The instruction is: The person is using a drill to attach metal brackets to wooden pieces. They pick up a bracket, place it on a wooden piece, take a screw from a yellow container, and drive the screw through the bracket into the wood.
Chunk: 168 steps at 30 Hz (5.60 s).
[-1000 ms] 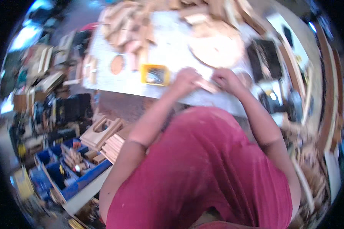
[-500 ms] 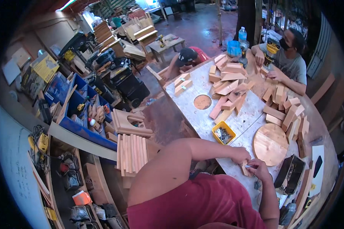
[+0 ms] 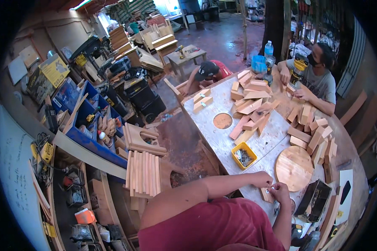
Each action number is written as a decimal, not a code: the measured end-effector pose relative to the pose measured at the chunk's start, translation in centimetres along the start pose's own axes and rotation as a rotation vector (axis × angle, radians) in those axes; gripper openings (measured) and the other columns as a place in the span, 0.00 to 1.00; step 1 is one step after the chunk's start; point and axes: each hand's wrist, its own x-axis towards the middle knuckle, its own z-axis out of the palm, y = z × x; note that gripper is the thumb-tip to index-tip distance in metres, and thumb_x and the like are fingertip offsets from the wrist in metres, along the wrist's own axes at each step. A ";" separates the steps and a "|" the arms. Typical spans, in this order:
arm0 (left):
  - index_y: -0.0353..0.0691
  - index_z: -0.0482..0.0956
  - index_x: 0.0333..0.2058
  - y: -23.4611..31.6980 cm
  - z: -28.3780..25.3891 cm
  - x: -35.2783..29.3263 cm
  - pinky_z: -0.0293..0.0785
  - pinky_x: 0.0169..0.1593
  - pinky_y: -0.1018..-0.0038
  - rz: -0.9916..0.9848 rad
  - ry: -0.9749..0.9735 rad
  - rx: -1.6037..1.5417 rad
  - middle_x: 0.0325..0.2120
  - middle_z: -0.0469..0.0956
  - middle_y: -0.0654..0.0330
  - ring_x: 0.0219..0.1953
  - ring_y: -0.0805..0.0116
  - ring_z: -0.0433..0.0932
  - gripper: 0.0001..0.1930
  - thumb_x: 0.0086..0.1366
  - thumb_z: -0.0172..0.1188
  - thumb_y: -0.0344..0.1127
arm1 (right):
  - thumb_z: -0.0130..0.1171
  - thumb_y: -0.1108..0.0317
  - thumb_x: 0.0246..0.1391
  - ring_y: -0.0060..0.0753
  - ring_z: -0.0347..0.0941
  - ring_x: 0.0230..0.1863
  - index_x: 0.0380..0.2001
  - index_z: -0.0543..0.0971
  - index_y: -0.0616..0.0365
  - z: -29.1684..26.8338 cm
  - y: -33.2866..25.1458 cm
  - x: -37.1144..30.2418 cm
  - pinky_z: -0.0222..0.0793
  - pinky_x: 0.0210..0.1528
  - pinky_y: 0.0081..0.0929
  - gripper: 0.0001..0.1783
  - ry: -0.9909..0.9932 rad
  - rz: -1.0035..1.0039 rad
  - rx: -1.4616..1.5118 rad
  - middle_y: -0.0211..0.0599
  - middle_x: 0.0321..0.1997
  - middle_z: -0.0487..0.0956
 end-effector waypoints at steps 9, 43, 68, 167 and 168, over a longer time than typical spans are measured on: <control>0.42 0.80 0.28 -0.2 0.6 -0.1 0.71 0.44 0.58 0.092 0.096 0.079 0.27 0.82 0.55 0.34 0.52 0.79 0.07 0.57 0.64 0.39 | 0.71 0.75 0.49 0.19 0.72 0.18 0.28 0.78 0.62 0.8 0.0 0.0 0.67 0.19 0.23 0.09 0.086 -0.150 -0.272 0.30 0.21 0.78; 0.41 0.79 0.45 -1.0 -1.6 -3.3 0.67 0.56 0.59 0.324 0.006 0.175 0.42 0.79 0.55 0.50 0.52 0.74 0.26 0.46 0.75 0.41 | 0.65 0.70 0.54 0.15 0.70 0.27 0.45 0.80 0.61 1.7 -0.3 -1.4 0.67 0.28 0.19 0.15 -0.005 -0.087 0.170 0.24 0.26 0.76; 0.40 0.79 0.41 -0.5 -1.0 -4.0 0.69 0.57 0.62 0.155 0.113 0.046 0.43 0.78 0.55 0.52 0.54 0.72 0.24 0.46 0.76 0.40 | 0.72 0.65 0.50 0.18 0.74 0.29 0.41 0.84 0.58 3.9 -1.9 -2.3 0.73 0.33 0.21 0.16 0.140 0.026 0.234 0.31 0.28 0.81; 0.35 0.83 0.42 2.5 -4.7 -3.1 0.68 0.59 0.69 0.271 -0.135 -0.360 0.47 0.79 0.54 0.53 0.59 0.74 0.19 0.50 0.53 0.21 | 0.64 0.65 0.48 0.23 0.75 0.23 0.43 0.79 0.61 -9.7 -14.4 -17.1 0.72 0.28 0.24 0.19 -0.168 0.179 -0.072 0.34 0.27 0.80; 0.35 0.83 0.42 2.0 -4.2 -3.0 0.68 0.60 0.68 0.275 -0.089 -0.293 0.47 0.79 0.54 0.54 0.58 0.74 0.19 0.50 0.52 0.21 | 0.64 0.64 0.48 0.24 0.75 0.23 0.43 0.79 0.60 -9.7 -15.0 -16.4 0.72 0.28 0.24 0.19 -0.158 0.212 -0.190 0.34 0.27 0.80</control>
